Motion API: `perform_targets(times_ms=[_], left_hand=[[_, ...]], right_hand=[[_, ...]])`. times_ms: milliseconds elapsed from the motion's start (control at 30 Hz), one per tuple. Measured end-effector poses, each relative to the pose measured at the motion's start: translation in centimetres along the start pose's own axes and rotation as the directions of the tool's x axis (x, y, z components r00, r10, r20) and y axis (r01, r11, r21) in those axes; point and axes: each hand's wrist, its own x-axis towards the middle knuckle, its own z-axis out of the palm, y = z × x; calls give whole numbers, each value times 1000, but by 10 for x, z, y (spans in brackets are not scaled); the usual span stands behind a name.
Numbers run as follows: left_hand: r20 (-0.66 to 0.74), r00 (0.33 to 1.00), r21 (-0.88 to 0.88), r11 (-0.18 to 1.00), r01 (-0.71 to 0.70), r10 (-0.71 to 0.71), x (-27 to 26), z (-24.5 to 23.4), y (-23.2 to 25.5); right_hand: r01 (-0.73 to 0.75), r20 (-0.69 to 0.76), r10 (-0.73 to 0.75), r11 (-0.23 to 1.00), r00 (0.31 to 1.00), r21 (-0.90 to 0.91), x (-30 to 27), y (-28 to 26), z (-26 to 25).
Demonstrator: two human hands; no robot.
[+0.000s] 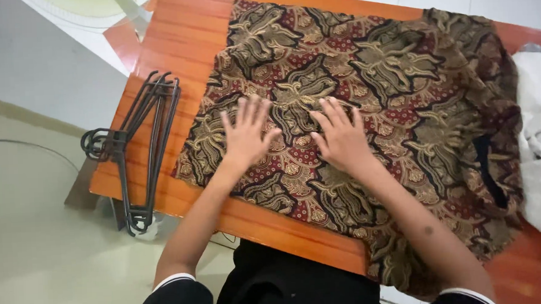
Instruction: The person repeatedly smooths a patterned fabric on a wooden table using both hands. The hands move back and forth across the surface, pressing and flattening the material. No tools are used, and the fabric remains on the table throughout the clip.
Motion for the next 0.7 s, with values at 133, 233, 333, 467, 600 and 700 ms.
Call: perform_targets(times_ms=[133, 233, 333, 467, 600, 700], left_hand=[[42, 982, 67, 982, 179, -182, -4, -33, 32], [106, 986, -58, 991, -122, 128, -16, -40, 73], [153, 857, -102, 871, -481, 492, -26, -15, 92], [126, 896, -92, 904, -418, 427, -9, -13, 64], [50, 998, -120, 992, 44, -38, 4, -23, 1], [6, 990, -36, 990, 139, -138, 5, -24, -3]], right_hand=[[2, 28, -5, 996, 1000, 87, 19, -5, 12], [67, -201, 3, 937, 980, 342, 16, 10, 23], [140, -325, 42, 845, 945, 517, 16, 22, 35], [114, -292, 11, 906, 956, 408, 17, 22, 43], [157, -306, -63, 943, 950, 293, 17, 17, 46], [228, -370, -142, 953, 918, 201, 17, 20, 53]])
